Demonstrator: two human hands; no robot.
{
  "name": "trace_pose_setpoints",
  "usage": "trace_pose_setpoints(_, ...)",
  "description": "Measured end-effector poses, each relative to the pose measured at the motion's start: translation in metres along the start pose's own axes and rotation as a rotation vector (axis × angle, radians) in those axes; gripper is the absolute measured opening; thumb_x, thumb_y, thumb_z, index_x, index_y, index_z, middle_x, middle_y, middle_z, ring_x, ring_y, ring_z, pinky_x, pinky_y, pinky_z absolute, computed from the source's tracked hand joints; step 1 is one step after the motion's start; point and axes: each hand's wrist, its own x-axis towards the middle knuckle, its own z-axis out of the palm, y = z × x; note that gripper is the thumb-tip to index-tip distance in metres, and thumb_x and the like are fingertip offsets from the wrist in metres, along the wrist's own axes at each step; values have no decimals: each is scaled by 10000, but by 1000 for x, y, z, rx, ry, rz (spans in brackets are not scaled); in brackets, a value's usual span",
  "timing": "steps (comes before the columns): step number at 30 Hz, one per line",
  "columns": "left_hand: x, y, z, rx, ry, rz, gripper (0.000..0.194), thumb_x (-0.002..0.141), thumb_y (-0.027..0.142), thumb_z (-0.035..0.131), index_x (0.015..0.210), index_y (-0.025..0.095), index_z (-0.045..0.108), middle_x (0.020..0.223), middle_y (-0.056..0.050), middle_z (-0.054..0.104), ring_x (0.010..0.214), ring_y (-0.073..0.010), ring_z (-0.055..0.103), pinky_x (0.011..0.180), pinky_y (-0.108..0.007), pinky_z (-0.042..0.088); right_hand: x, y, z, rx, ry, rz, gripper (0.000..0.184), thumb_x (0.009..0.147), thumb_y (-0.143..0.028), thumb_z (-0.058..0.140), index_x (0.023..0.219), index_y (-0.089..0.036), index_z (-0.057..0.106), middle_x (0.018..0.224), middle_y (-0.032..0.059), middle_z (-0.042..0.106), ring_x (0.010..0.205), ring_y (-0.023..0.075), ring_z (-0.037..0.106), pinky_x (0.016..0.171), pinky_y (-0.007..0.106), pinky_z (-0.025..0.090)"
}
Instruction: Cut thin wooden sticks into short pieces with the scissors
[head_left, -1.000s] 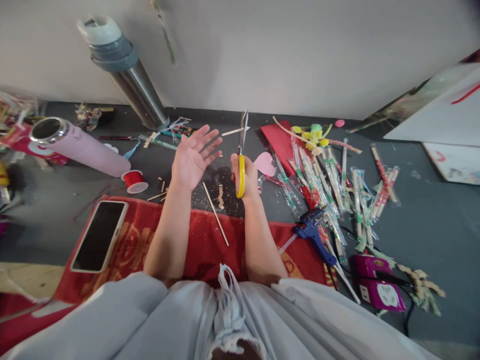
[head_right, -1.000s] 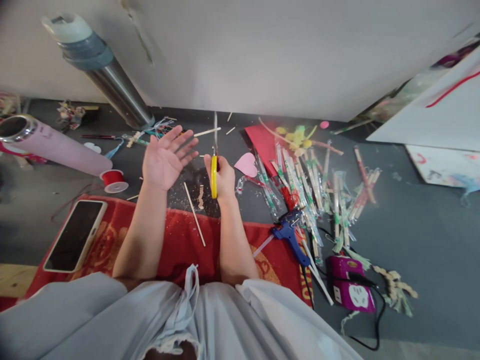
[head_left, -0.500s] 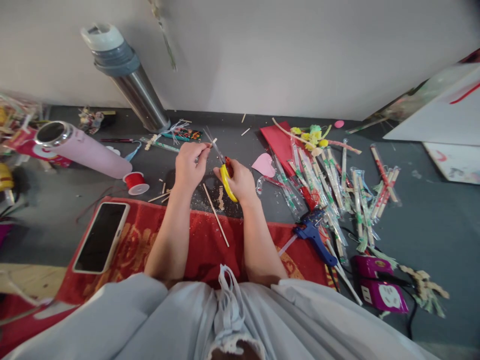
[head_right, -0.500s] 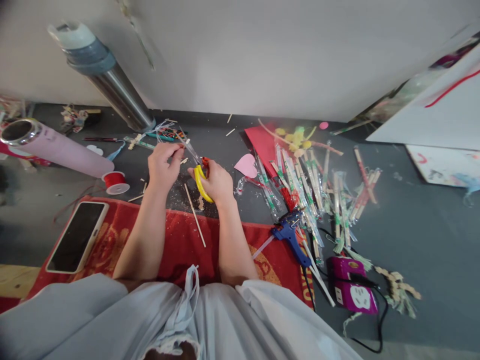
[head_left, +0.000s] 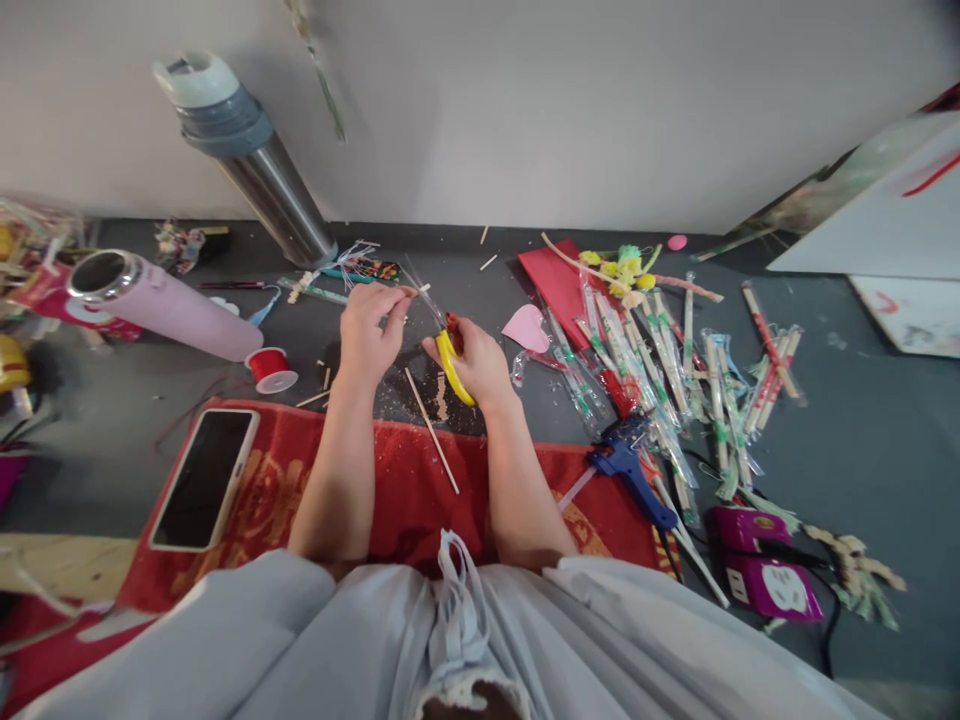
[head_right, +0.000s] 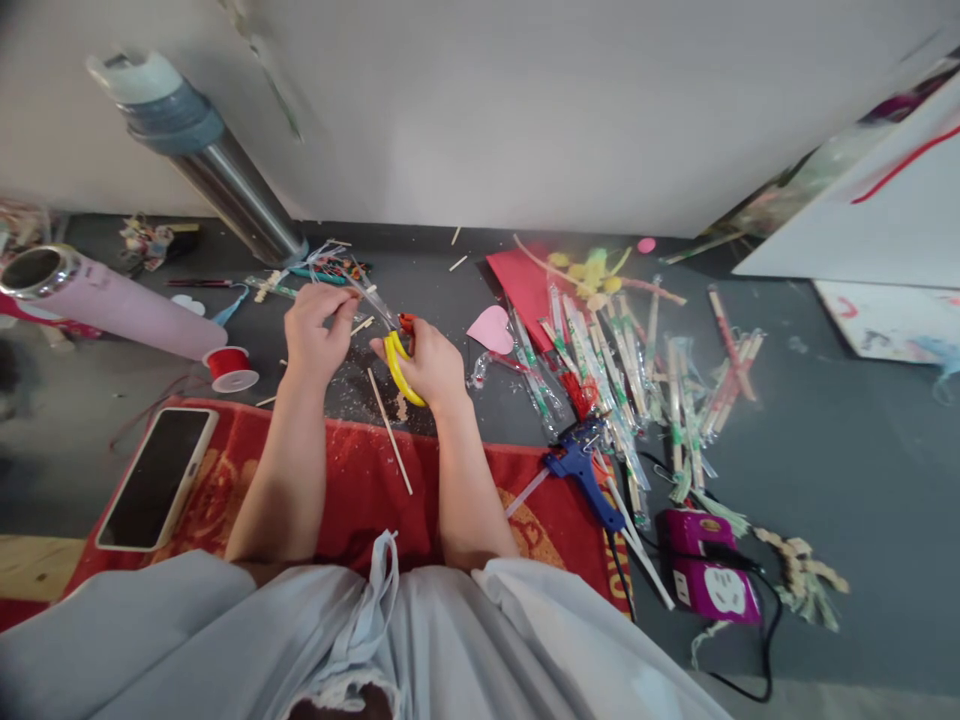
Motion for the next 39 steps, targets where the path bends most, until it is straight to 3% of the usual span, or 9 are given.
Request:
trace_pose_setpoints(20, 0, -4, -2, 15, 1, 68, 270, 957, 382, 493, 923, 222, 709, 835, -28, 695, 838, -166, 609, 833, -318, 479, 0, 0, -1, -19, -9, -34, 547, 852, -683, 482, 1035, -176, 574, 905, 70, 651, 789, 185, 582, 689, 271, 375)
trace_pose_setpoints(29, 0, -6, -3, -17, -48, 10, 315, 946, 449, 488, 878, 219, 693, 828, -37, 672, 858, -178, 602, 887, -342, 481, -1, -7, -5, 32, -47, 54, 449, 834, -639, 520, 849, -193, 569, 790, 26, 633, 648, 134, 505, 624, 253, 318)
trace_pose_setpoints(32, 0, -4, 3, -122, -22, -80, 375, 944, 519, 458, 949, 223, 689, 889, -43, 680, 860, -169, 621, 862, -334, 501, -1, -9, -4, 52, -21, 95, 446, 821, -647, 522, 774, -204, 539, 716, 10, 598, 615, 130, 478, 615, 252, 309)
trace_pose_setpoints(35, -1, -4, 16, -358, 27, -257, 491, 900, 616, 480, 1183, 235, 605, 1027, -66, 672, 902, -168, 648, 839, -330, 529, 0, -7, -3, 121, 38, 126, 474, 828, -673, 479, 728, -211, 510, 670, -3, 561, 607, 128, 462, 615, 250, 318)
trace_pose_setpoints(37, -4, -4, 26, -533, -34, -347, 611, 838, 669, 543, 1278, 244, 530, 1121, -90, 652, 981, -184, 651, 882, -352, 535, 1, -4, -3, 176, 79, 145, 510, 826, -704, 448, 708, -210, 503, 653, -8, 546, 607, 126, 454, 615, 247, 329)
trace_pose_setpoints(39, -9, -2, 34, -676, -176, -398, 709, 776, 687, 612, 1315, 242, 490, 1216, -117, 622, 1082, -211, 634, 944, -385, 526, 1, -1, -3, 222, 107, 164, 547, 812, -737, 431, 708, -207, 515, 645, -7, 546, 608, 126, 456, 615, 247, 344)
